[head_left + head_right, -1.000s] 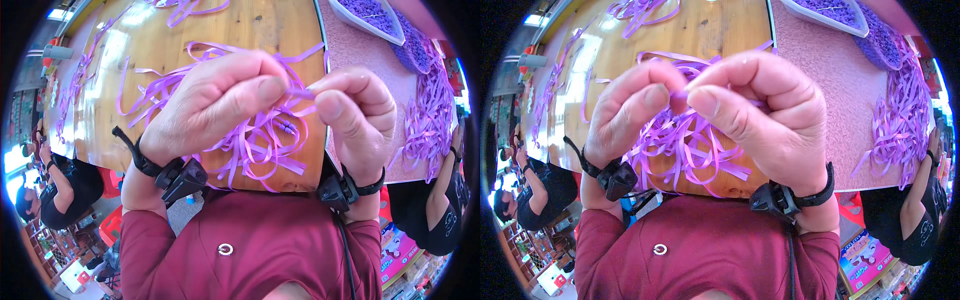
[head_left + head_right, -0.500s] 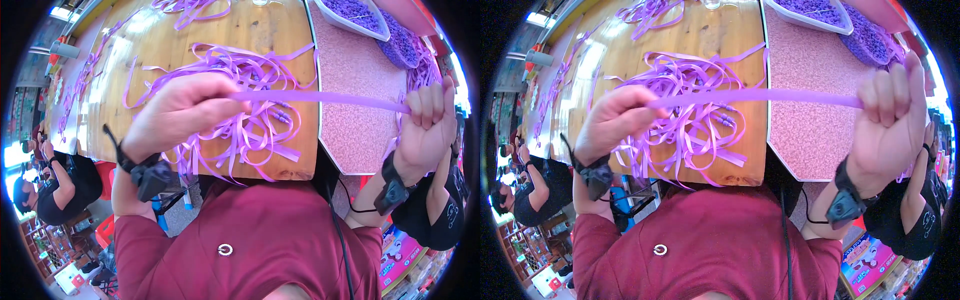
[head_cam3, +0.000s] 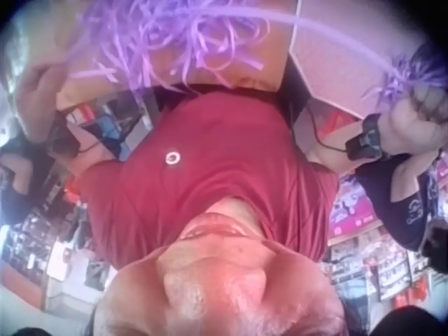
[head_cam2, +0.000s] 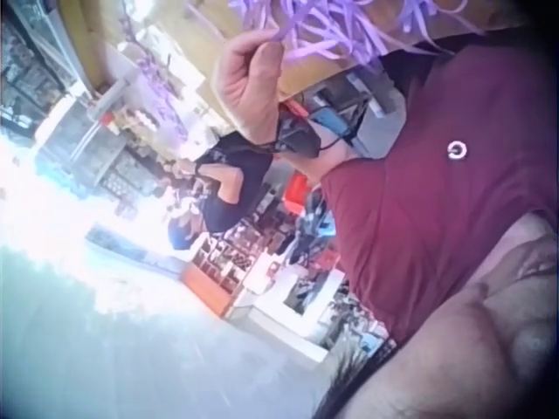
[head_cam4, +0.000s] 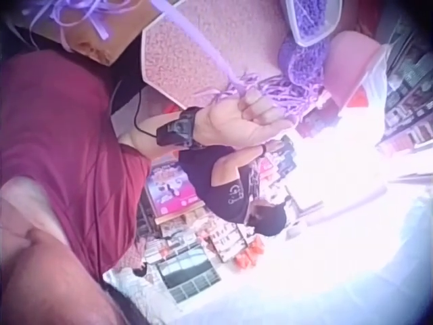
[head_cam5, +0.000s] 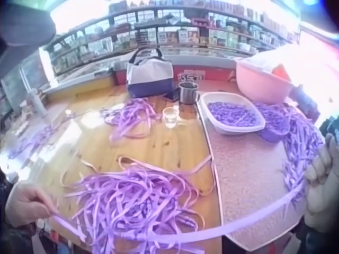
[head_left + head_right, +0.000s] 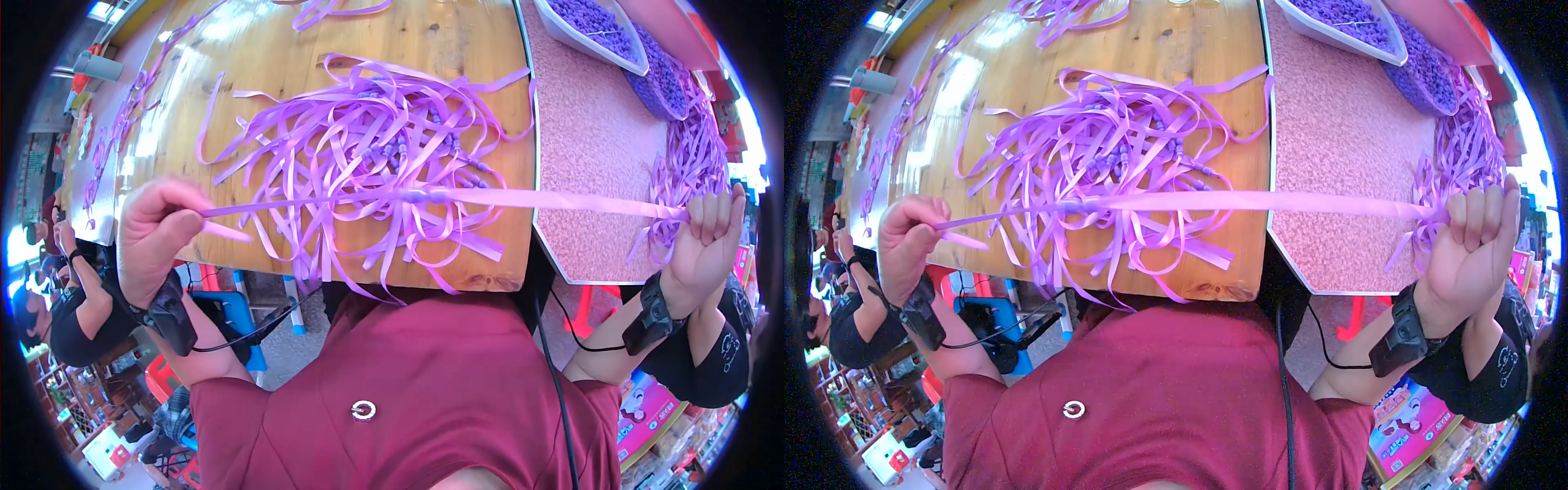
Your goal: Assembling small purple beads onto purple plastic strips at a table.
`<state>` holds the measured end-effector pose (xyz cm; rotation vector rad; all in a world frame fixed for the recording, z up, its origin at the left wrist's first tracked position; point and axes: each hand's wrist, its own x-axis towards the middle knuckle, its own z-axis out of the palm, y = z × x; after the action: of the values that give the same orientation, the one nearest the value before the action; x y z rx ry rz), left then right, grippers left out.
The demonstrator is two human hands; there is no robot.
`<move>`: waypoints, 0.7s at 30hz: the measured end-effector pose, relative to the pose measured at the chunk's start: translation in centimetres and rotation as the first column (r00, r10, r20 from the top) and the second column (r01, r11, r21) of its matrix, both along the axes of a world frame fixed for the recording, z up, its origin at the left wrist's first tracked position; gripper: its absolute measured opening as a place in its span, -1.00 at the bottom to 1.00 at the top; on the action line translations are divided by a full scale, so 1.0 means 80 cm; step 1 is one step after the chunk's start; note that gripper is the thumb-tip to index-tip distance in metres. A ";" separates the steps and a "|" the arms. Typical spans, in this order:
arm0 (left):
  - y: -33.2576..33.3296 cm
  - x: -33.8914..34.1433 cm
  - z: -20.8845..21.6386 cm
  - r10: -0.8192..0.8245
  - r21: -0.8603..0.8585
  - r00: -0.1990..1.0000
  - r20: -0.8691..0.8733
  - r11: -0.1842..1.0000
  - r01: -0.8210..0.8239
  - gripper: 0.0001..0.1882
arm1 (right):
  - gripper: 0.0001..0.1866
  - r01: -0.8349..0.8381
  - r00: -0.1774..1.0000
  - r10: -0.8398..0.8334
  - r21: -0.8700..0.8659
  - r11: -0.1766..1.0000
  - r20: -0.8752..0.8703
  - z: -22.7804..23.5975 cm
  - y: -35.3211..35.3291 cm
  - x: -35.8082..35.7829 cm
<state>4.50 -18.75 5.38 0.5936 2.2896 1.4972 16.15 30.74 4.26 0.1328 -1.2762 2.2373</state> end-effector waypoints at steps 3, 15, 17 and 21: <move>-0.039 -0.010 -0.006 0.072 -0.032 0.997 0.021 0.997 -0.071 -0.93 | -0.76 0.118 0.989 -0.128 0.118 0.986 0.074 -0.004 0.015 0.008; 0.112 -0.012 -0.004 -0.297 -0.088 0.893 -0.339 0.955 0.284 -0.91 | -0.60 -0.120 0.939 -0.267 0.932 0.342 0.219 -0.015 -0.197 -0.067; 0.134 -0.012 -0.005 -0.381 -0.138 0.795 -0.472 0.923 0.360 -0.86 | -0.57 -0.433 0.897 0.270 0.572 0.697 0.350 -0.015 -0.247 -0.074; 0.151 -0.008 -0.007 -0.195 -0.047 0.757 -0.623 0.976 0.213 -0.83 | -0.64 -0.632 0.722 0.485 0.185 0.752 0.493 0.001 -0.274 -0.086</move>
<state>3.83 -6.70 4.86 1.4970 2.5418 1.3566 9.23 8.83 4.32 0.2100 -2.1039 2.6183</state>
